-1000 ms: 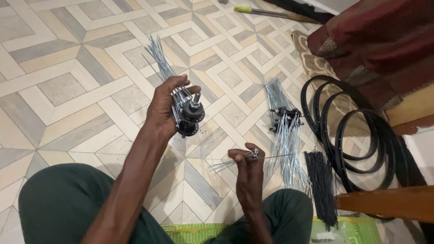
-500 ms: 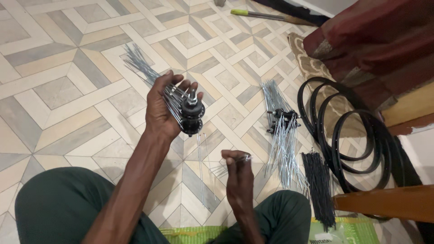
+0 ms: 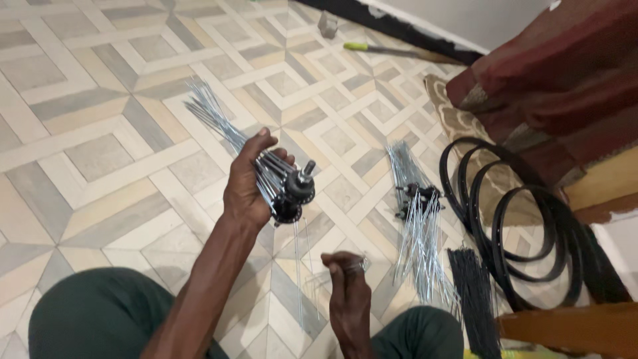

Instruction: The person sits on a mat and assembles a bicycle wheel by inserting metal spokes into a hub. They gather spokes from the floor, then insert them one by one into the hub's holes, gradually building the wheel structure.

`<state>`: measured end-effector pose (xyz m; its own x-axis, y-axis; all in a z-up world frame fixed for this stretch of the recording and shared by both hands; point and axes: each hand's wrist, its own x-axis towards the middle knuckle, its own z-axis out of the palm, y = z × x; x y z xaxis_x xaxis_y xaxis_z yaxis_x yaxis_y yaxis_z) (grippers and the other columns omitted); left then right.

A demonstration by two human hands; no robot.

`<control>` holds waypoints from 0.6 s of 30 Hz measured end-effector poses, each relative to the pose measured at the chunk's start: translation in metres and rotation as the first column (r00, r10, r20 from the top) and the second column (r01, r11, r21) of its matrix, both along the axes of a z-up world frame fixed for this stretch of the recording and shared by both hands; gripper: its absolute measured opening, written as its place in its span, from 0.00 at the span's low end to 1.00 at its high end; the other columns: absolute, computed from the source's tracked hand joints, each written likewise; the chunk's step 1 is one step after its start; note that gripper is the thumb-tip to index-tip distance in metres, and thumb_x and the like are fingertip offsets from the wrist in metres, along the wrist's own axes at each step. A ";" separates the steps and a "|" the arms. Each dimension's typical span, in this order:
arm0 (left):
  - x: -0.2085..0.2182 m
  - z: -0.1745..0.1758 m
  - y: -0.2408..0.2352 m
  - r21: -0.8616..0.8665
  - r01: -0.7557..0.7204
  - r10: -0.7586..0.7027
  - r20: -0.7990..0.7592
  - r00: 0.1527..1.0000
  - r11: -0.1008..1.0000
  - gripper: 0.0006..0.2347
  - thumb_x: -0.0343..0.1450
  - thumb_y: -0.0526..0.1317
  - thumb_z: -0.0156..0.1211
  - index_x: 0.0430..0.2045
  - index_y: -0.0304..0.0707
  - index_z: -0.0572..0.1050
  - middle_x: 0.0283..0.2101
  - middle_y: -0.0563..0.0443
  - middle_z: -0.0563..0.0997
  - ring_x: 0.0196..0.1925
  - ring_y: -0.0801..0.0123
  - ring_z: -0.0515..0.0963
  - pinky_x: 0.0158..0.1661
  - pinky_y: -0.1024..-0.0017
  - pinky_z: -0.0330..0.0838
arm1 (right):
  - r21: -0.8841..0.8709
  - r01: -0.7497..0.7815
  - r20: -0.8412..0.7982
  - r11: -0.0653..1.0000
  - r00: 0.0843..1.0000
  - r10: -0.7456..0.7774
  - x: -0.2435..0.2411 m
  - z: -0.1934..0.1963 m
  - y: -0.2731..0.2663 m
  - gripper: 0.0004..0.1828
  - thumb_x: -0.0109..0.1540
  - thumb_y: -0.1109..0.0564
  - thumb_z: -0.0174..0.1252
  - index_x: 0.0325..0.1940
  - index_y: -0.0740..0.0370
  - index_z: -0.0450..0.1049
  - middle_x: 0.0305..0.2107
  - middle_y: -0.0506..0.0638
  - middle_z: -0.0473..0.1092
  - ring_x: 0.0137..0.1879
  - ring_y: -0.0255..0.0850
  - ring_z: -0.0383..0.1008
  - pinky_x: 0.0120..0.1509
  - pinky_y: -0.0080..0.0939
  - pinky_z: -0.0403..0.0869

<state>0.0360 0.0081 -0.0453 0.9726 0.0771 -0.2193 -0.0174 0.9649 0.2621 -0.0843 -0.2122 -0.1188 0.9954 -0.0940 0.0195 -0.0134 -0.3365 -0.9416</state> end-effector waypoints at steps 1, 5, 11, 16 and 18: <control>0.001 0.002 0.001 -0.006 0.003 -0.003 -0.001 1.000 1.000 0.13 0.65 0.43 0.73 0.33 0.35 0.76 0.25 0.44 0.80 0.29 0.60 0.84 0.34 0.66 0.83 | -0.038 0.022 -0.041 0.999 0.999 -0.024 0.002 -0.003 -0.001 0.11 0.68 0.56 0.50 0.51 0.65 0.70 0.43 0.56 0.80 0.54 0.43 0.81 0.59 0.41 0.75; 0.004 0.005 0.002 -0.012 0.036 -0.035 0.016 0.999 0.999 0.13 0.66 0.44 0.72 0.31 0.36 0.75 0.24 0.45 0.80 0.28 0.61 0.83 0.33 0.65 0.83 | -0.111 0.021 -0.068 0.994 0.997 -0.028 0.004 -0.016 -0.010 0.14 0.68 0.53 0.49 0.53 0.63 0.70 0.42 0.57 0.81 0.54 0.43 0.82 0.58 0.41 0.76; 0.005 0.002 0.002 0.005 0.102 -0.102 0.030 0.994 0.995 0.13 0.66 0.44 0.72 0.31 0.35 0.75 0.23 0.45 0.79 0.27 0.61 0.83 0.32 0.66 0.83 | -0.170 -0.019 -0.113 0.985 0.994 0.000 0.001 -0.031 -0.001 0.18 0.68 0.51 0.50 0.60 0.60 0.65 0.44 0.56 0.81 0.53 0.44 0.82 0.58 0.42 0.76; 0.003 -0.002 0.000 0.056 0.096 -0.098 0.030 0.995 0.994 0.15 0.66 0.44 0.72 0.33 0.34 0.74 0.23 0.44 0.79 0.27 0.59 0.83 0.30 0.65 0.83 | -0.175 -0.298 -0.114 0.938 0.953 0.281 0.020 0.012 -0.005 0.16 0.68 0.51 0.52 0.54 0.64 0.67 0.41 0.58 0.82 0.51 0.45 0.85 0.54 0.43 0.80; 0.006 0.000 0.001 0.031 0.108 -0.110 0.059 0.992 0.994 0.15 0.65 0.44 0.73 0.34 0.34 0.73 0.24 0.44 0.79 0.27 0.59 0.83 0.31 0.65 0.83 | -0.164 -0.358 -0.038 0.919 0.934 0.357 0.029 0.052 -0.015 0.15 0.69 0.52 0.50 0.54 0.65 0.68 0.42 0.58 0.82 0.51 0.46 0.85 0.55 0.45 0.81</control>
<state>0.0417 0.0091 -0.0456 0.9869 -0.0248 -0.1593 0.0708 0.9543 0.2902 -0.0555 -0.2269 -0.0664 0.9624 0.2717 -0.0028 0.1304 -0.4708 -0.8725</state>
